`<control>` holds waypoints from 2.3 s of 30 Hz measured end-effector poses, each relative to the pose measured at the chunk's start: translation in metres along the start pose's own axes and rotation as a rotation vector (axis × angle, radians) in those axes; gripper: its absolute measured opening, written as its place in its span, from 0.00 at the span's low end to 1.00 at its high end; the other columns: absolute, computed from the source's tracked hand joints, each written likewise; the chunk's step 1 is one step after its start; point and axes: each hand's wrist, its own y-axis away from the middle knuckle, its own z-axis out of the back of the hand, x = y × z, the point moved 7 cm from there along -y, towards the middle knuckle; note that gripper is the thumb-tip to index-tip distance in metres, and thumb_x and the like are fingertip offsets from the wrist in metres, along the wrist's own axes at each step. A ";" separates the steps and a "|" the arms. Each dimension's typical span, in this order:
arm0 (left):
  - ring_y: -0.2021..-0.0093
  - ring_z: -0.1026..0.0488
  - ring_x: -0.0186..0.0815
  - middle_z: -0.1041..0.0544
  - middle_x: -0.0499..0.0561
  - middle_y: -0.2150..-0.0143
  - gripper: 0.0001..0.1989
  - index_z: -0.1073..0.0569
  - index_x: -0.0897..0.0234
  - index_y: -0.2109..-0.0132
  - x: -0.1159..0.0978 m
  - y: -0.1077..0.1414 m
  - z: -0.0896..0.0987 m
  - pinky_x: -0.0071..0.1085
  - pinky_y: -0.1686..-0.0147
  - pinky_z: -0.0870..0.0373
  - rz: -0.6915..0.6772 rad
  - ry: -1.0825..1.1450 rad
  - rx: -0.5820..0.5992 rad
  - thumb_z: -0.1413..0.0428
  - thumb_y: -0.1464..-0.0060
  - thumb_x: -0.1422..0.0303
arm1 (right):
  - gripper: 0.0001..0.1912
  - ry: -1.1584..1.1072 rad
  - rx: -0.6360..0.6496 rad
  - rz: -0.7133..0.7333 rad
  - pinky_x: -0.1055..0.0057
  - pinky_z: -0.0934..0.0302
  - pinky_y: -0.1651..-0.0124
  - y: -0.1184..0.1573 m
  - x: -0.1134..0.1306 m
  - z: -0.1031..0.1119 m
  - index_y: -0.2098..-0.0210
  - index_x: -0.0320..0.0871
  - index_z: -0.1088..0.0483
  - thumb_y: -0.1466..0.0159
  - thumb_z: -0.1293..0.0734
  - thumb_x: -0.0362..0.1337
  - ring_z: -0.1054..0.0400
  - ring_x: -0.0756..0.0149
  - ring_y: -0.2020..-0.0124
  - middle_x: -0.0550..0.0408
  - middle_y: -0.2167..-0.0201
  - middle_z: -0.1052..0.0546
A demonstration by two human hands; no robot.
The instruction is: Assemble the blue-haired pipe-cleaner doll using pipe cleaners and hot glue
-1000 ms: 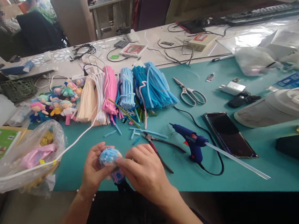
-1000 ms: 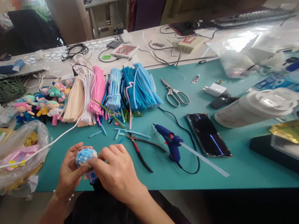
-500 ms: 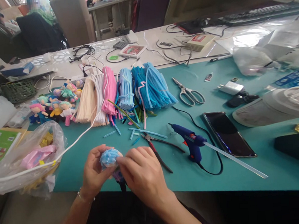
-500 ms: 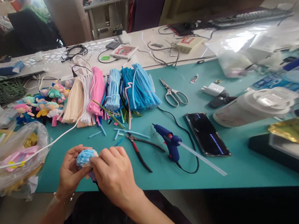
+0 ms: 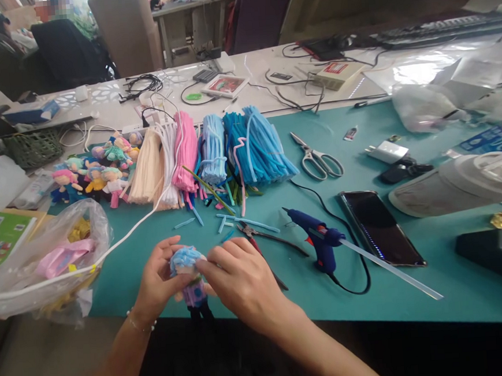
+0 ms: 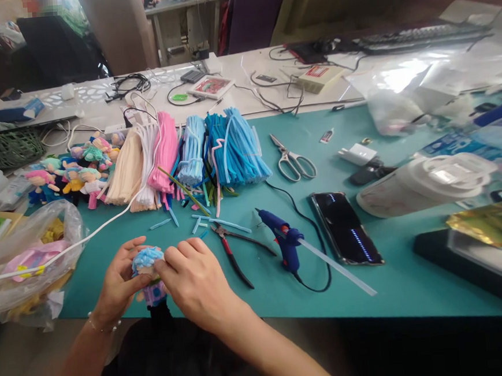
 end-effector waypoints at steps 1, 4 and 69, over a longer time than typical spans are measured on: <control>0.56 0.23 0.40 0.21 0.54 0.55 0.33 0.32 0.62 0.46 0.001 0.000 0.001 0.33 0.58 0.25 0.011 0.005 0.002 0.31 0.61 0.72 | 0.14 0.008 0.008 0.024 0.67 0.51 0.65 0.000 0.000 0.000 0.71 0.40 0.29 0.31 0.42 0.31 0.47 0.66 0.74 0.57 0.77 0.35; 0.57 0.23 0.41 0.21 0.55 0.56 0.32 0.31 0.63 0.47 0.002 -0.002 0.001 0.34 0.59 0.25 0.043 0.004 0.010 0.31 0.62 0.72 | 0.16 0.028 0.030 0.074 0.66 0.51 0.66 -0.002 0.000 -0.001 0.72 0.40 0.29 0.30 0.42 0.33 0.48 0.66 0.75 0.57 0.77 0.36; 0.67 0.24 0.38 0.22 0.52 0.63 0.30 0.30 0.62 0.51 0.013 -0.006 -0.006 0.32 0.71 0.26 0.244 0.287 -0.003 0.31 0.64 0.69 | 0.14 -0.489 -0.202 -0.335 0.72 0.38 0.72 0.034 -0.032 0.004 0.56 0.45 0.26 0.36 0.38 0.26 0.32 0.68 0.72 0.55 0.72 0.29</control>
